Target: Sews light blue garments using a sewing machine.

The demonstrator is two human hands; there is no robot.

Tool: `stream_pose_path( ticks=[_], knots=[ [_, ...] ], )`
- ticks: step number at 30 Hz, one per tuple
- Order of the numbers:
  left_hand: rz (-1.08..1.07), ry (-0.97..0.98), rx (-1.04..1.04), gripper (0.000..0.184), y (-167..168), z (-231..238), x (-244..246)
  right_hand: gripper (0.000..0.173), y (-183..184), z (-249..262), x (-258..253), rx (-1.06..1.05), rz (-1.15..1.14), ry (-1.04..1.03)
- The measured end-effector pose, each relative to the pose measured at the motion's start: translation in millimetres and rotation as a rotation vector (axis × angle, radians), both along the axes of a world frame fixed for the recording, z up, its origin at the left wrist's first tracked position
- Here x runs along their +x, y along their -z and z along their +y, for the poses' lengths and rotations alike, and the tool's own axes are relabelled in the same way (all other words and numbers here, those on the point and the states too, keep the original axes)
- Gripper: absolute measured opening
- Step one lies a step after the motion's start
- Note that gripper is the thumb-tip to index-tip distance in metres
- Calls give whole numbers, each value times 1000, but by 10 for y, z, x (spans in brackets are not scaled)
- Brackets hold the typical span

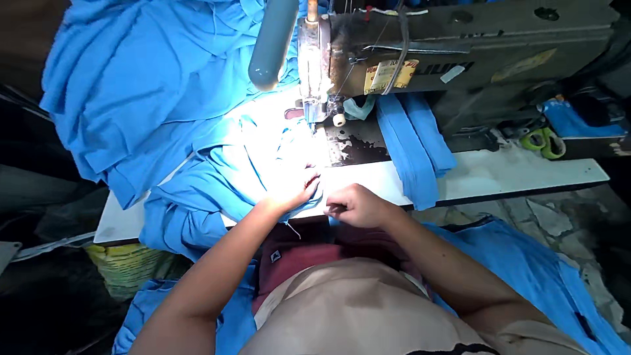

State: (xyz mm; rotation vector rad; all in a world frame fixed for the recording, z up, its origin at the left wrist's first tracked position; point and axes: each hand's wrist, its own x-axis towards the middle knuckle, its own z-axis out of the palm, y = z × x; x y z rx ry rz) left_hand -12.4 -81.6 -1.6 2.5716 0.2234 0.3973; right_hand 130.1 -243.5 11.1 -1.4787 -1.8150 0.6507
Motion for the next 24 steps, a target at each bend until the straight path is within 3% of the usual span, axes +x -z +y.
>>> stream_pose_path(
  ticks=[6,8,10,24],
  knots=[
    [20,-30,-2,28,18,-25,-17,14,171,85,33,236,-260,274],
    [-9,-7,35,24,26,-21,-12,29,196,146,36,210,-375,252],
    [2,-21,73,22,35,-27,-15,32,205,166,28,207,-457,208],
    [-99,24,167,29,151,77,-7,28,209,199,142,232,-597,52]
  ],
)
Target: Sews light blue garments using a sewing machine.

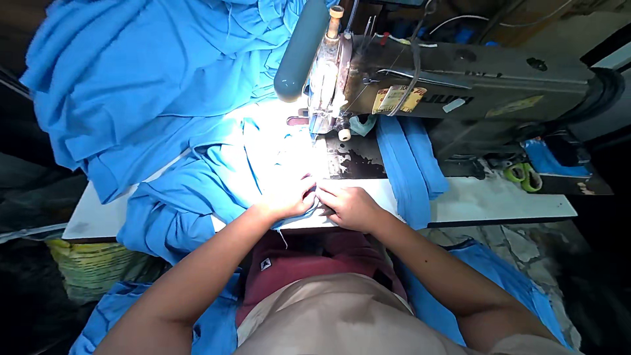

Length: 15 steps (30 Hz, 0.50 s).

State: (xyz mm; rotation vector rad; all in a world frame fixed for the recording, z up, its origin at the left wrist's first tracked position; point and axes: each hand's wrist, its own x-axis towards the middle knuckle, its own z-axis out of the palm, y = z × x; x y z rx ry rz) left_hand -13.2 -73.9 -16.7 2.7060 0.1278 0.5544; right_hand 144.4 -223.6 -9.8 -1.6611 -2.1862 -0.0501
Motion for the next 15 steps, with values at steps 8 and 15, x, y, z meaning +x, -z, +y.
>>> stream_pose_path(
  ticks=[8,15],
  knots=[
    [12,19,-9,28,-2,58,26,27,-24,21,17,-23,23,15],
    [89,-6,-73,33,-64,103,64,38,-418,-468,275,140,243,323]
  ],
)
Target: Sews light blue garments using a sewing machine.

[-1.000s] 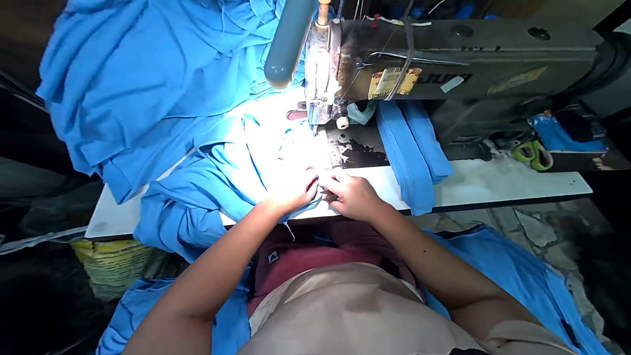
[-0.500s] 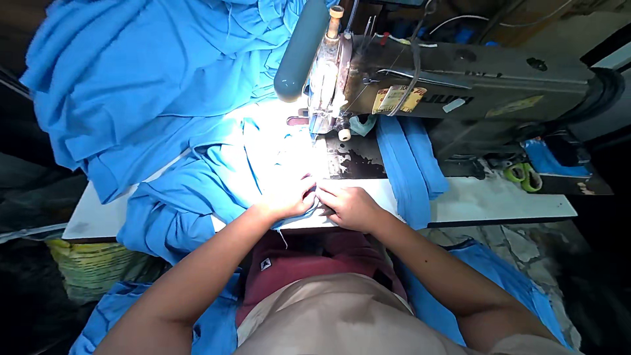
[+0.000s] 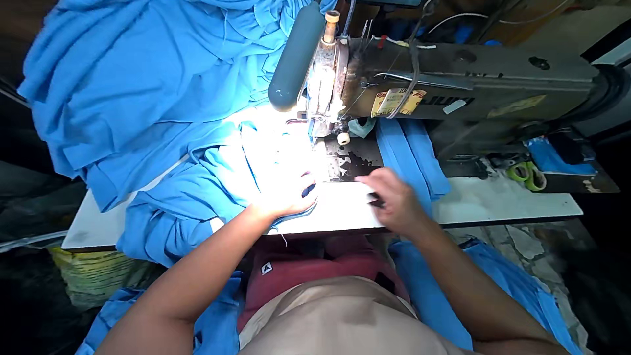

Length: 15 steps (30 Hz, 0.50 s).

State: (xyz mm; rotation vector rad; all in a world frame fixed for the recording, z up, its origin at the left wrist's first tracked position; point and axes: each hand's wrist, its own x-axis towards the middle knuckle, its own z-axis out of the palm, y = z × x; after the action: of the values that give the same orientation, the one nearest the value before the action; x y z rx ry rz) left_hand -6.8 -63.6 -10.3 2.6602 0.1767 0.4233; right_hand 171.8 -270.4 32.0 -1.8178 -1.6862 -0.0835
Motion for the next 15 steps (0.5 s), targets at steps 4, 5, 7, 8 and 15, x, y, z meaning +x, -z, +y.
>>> stream_pose_path(
  ticks=[4,5,7,8,15],
  knots=[
    [-55,-4,43,34,-16,58,58,30,-136,-430,616,112,-94,381],
    [-26,-14,55,36,-41,71,67,30,-129,-517,786,123,-103,490],
    [-12,-17,91,37,-48,114,95,31,-26,-648,1104,150,-115,670],
    [-15,-21,112,37,-51,138,111,35,64,-699,1238,155,-123,719],
    [161,-66,187,37,-209,268,210,51,549,-820,1420,147,-190,788]
  ],
)
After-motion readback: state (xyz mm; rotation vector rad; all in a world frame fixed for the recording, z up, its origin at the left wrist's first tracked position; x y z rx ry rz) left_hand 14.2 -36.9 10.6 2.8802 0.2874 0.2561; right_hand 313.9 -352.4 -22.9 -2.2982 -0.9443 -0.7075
